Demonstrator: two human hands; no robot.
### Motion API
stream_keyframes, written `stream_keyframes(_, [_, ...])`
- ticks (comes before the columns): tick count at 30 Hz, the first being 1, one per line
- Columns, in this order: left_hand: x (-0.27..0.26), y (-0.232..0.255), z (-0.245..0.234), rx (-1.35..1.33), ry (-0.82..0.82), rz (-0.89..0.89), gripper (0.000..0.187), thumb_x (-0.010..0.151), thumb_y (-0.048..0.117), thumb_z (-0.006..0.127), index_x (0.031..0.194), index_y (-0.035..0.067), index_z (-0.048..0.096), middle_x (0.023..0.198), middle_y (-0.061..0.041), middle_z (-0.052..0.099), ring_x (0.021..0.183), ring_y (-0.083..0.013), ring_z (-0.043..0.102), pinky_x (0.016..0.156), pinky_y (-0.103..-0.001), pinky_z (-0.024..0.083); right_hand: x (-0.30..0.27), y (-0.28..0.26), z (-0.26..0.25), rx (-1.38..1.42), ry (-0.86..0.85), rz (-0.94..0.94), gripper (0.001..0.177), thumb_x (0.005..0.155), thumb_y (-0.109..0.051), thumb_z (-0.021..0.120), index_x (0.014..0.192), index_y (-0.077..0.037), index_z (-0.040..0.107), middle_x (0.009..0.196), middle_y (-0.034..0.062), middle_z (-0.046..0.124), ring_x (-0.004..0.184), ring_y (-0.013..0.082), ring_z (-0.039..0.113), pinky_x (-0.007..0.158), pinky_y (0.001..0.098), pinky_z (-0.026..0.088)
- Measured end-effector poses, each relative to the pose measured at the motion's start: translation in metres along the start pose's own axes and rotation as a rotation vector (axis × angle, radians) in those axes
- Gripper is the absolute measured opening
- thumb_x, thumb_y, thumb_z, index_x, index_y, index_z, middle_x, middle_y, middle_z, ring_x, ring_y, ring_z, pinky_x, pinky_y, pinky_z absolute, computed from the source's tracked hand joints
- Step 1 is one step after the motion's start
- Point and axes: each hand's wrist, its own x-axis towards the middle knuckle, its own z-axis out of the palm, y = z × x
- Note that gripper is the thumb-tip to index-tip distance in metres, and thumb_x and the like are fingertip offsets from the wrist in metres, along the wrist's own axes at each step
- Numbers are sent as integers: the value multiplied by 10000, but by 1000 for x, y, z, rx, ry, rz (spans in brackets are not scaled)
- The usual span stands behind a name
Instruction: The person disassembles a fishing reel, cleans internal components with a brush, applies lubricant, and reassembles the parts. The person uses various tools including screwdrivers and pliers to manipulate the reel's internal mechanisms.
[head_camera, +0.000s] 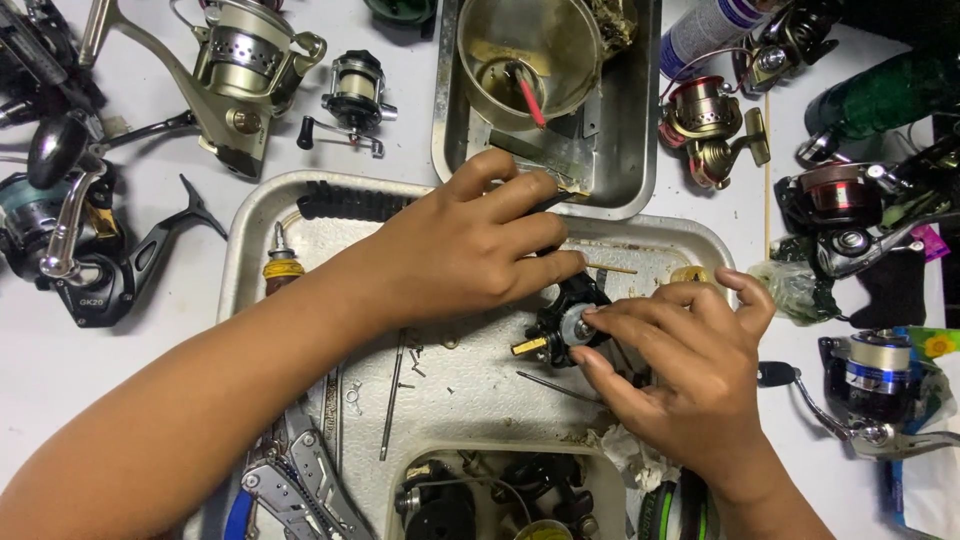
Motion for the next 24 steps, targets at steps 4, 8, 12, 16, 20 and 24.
stream_keyframes(4, [0, 0, -1, 4, 31, 10, 139, 1027, 107, 754, 1101, 222, 729, 948, 26, 623, 1068, -255, 621, 975, -392, 394, 1, -2, 1, -21, 8, 7, 105, 901, -248, 793, 935, -153, 765, 893, -46, 744, 832, 190, 616, 1091, 454, 217])
stream_keyframes(8, [-1, -1, 0, -7, -19, 13, 177, 1019, 115, 749, 1148, 234, 725, 987, 34, 644, 1109, -258, 621, 1015, -400, 354, -3, 2, 2, 14, 17, 22, 170, 865, -276, 821, 948, -135, 776, 899, -17, 737, 863, 192, 629, 1083, 469, 239])
stream_keyframes(12, [-1, -3, -2, -14, -10, 4, 203, 997, 101, 760, 1143, 231, 707, 1034, 26, 683, 1115, -255, 620, 983, -400, 343, -21, 15, 2, 216, 45, 195, 455, 790, -241, 835, 1167, -27, 696, 1203, 162, 686, 1138, 292, 633, 1066, 464, 429])
stream_keyframes(16, [0, -4, -4, -14, -13, 1, 201, 1015, 113, 722, 1168, 241, 694, 1040, 31, 688, 1116, -260, 621, 961, -405, 354, -13, 16, 4, 596, 113, 449, 534, 865, -134, 740, 1342, 29, 563, 1323, 196, 596, 1119, 276, 651, 1071, 372, 553])
stream_keyframes(20, [2, -4, -6, -29, -10, -17, 234, 997, 69, 751, 1147, 238, 689, 1042, 31, 689, 1126, -259, 620, 949, -395, 331, -10, 16, 6, 908, -15, 757, 614, 830, -4, 728, 1407, 12, 516, 1189, 172, 713, 1038, 203, 712, 993, 282, 586])
stream_keyframes(24, [4, -3, -9, -71, -18, -51, 232, 1022, 75, 743, 1184, 233, 692, 1057, 28, 685, 1140, -272, 611, 924, -400, 325, -8, 18, 8, 952, -2, 859, 615, 825, -1, 748, 1408, -36, 558, 1047, 156, 784, 979, 165, 745, 956, 245, 590])
